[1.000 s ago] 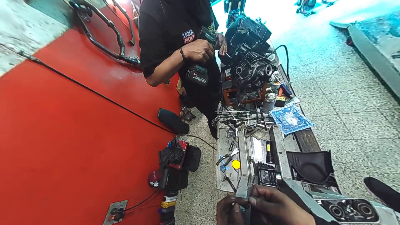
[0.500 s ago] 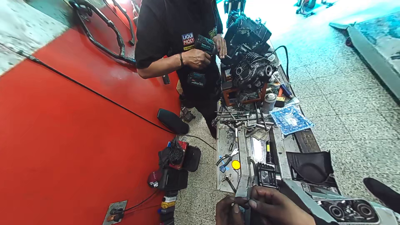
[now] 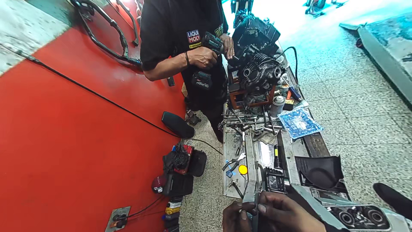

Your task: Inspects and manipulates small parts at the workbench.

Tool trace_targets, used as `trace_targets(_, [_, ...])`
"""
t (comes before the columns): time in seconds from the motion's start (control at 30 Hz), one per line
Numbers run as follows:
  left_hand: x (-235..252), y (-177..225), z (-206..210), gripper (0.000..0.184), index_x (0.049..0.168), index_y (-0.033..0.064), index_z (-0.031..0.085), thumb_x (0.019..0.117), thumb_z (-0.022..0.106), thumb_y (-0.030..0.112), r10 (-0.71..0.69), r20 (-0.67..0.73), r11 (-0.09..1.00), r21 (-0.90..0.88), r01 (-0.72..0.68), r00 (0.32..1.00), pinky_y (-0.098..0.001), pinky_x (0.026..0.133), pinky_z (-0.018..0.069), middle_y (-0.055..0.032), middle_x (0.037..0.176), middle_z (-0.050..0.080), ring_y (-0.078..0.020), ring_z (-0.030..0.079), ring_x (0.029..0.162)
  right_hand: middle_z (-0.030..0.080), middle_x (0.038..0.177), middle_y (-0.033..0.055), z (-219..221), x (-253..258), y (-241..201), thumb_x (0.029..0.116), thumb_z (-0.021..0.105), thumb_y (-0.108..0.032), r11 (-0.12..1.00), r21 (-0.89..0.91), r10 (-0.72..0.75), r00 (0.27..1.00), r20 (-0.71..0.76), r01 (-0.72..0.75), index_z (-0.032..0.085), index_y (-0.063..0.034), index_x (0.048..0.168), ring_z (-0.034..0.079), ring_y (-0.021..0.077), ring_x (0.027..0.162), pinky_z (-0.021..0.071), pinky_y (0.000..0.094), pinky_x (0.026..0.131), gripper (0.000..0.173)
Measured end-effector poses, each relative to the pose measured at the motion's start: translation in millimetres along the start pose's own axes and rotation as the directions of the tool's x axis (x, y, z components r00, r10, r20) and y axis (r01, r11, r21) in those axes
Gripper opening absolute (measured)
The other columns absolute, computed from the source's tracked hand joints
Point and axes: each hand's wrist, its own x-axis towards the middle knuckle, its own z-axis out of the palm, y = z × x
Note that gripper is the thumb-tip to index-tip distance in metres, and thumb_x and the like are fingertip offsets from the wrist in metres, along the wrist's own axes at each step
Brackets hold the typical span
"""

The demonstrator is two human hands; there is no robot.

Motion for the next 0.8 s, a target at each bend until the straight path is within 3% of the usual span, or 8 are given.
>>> trace_targets(0.1, [-0.1, 0.4, 1.1, 0.024, 0.129, 0.0130, 0.063, 0.1078, 0.051, 0.015, -0.006, 0.009, 1.000, -0.019, 0.006, 1.000, -0.0310, 0.082, 0.0629, -0.0100, 0.103, 0.077, -0.0186, 0.076, 0.090, 0.064, 0.070, 0.0014, 0.0, -0.2, 0.1, 0.1017, 0.064, -0.023, 1.000, -0.019, 0.015, 1.000, 0.011, -0.015, 0.066, -0.0107, 0.096, 0.061, 0.0093, 0.057, 0.0520, 0.0248, 0.053, 0.014])
trace_targets(0.23, [-0.3, 0.0, -0.1, 0.023, 0.127, 0.0133, 0.063, 0.1075, 0.052, 0.016, -0.009, 0.009, 1.000, -0.005, 0.009, 1.000, -0.0310, 0.076, 0.0635, -0.0111, 0.101, 0.076, -0.0197, 0.076, 0.085, 0.064, 0.067, 0.0012, 0.3, 1.4, -0.4, 0.1022, 0.062, -0.022, 1.000, 0.015, -0.026, 0.996, -0.085, 0.028, 0.066, -0.0114, 0.096, 0.061, 0.0092, 0.054, 0.0523, 0.0246, 0.051, 0.012])
trace_targets(0.4, [-1.4, -1.5, -2.3, 0.024, 0.125, 0.0151, 0.069, 0.1017, 0.063, 0.013, 0.007, 0.032, 0.999, 0.053, -0.009, 0.999, -0.0291, 0.080, 0.0624, -0.0079, 0.108, 0.076, -0.0168, 0.075, 0.090, 0.067, 0.071, 0.0029, 1.0, 0.6, 1.8, 0.1030, 0.061, -0.021, 1.000, 0.015, 0.004, 0.999, -0.048, -0.003, 0.068, -0.0098, 0.100, 0.063, 0.0097, 0.058, 0.0529, 0.0246, 0.053, 0.014])
trace_targets(0.53, [-1.7, -5.8, -6.0, 0.019, 0.113, 0.0130, 0.071, 0.0948, 0.073, 0.013, 0.047, 0.105, 0.985, 0.161, -0.064, 0.993, -0.0310, 0.093, 0.0588, -0.0059, 0.115, 0.075, -0.0178, 0.071, 0.106, 0.070, 0.076, 0.0059, 1.0, 0.1, 2.5, 0.1038, 0.059, -0.020, 0.999, -0.013, 0.044, 0.998, -0.038, -0.045, 0.068, -0.0081, 0.103, 0.065, 0.0114, 0.060, 0.0541, 0.0255, 0.054, 0.015])
trace_targets(0.8, [0.9, -5.9, -6.6, 0.016, 0.103, 0.0068, 0.072, 0.0875, 0.078, 0.009, 0.055, 0.129, 0.976, 0.201, -0.080, 0.990, -0.0322, 0.093, 0.0588, -0.0083, 0.114, 0.074, -0.0197, 0.070, 0.106, 0.073, 0.083, 0.0055, 1.6, 0.8, 2.2, 0.1033, 0.061, -0.018, 0.998, -0.061, -0.017, 0.998, -0.066, 0.013, 0.071, -0.0076, 0.106, 0.065, 0.0101, 0.062, 0.0554, 0.0250, 0.055, 0.015])
